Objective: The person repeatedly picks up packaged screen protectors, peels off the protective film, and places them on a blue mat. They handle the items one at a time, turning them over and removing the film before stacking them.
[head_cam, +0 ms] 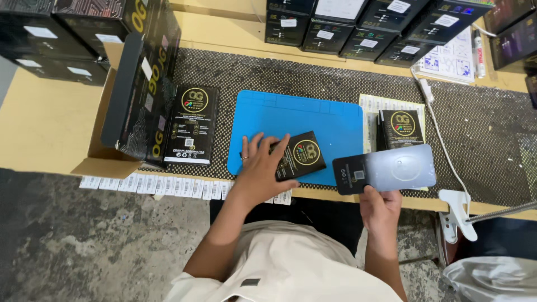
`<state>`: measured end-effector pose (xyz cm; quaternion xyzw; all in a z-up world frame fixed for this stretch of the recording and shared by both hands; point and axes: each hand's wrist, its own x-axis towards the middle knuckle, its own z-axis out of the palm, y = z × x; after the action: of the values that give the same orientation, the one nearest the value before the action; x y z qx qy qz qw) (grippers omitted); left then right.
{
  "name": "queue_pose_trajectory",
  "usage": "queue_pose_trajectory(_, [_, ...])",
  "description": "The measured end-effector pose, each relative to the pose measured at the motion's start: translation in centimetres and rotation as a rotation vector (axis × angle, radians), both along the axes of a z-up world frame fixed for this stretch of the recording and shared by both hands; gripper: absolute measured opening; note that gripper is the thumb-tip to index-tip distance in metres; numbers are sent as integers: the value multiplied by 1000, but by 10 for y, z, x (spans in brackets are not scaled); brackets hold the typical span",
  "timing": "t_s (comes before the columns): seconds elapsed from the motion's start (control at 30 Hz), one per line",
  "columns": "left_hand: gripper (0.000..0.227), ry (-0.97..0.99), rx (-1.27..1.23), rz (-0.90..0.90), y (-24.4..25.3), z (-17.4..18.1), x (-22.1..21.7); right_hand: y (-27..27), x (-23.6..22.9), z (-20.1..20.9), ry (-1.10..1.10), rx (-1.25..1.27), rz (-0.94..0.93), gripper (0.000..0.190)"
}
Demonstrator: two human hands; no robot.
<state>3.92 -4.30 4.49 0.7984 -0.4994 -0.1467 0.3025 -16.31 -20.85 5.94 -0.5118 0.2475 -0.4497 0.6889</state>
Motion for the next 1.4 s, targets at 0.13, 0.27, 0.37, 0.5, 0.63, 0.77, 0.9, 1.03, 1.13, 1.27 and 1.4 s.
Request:
queue_pose_trajectory(0.13, [104,-43,-83,88,-3,3,-8,-3,5,9,-39,-31,5,14])
queue_pose_trajectory(0.27, [96,0,-194,67,5,19,-14,-8,1,7,-88,-48,-16,12])
queue_pose_trajectory(0.37, [86,24,-248,58,9,23,-16,-16,1,-9,-164,-27,-21,13])
queue_pose_trajectory(0.5, [79,15,-260,32,8,19,-19,-17,4,-12,-206,-37,-12,19])
queue_pose_trajectory(0.63, [89,-104,-231,-37,2,5,-26,-46,-4,-70,-198,-90,40,24])
queue_pose_trajectory(0.77, [92,-163,-299,-50,-3,16,-31,-65,-8,-98,226,-302,92,14])
queue_pose_trajectory(0.9, [95,-176,-345,-68,-6,25,-34,-30,9,-53,232,-420,307,39])
queue_pose_trajectory(1.03, [96,-107,-382,-45,-8,18,-33,-21,8,-72,27,-394,398,55])
queue_pose_trajectory(1.13, [96,-58,-420,-18,-11,14,-37,7,19,-40,-65,-411,524,74])
queue_pose_trajectory(1.27, [96,176,-555,52,-19,20,-47,23,24,-48,-24,-300,646,92])
queue_pose_trajectory(1.4, [100,521,-539,-22,-18,25,-61,23,18,-54,194,-390,462,42])
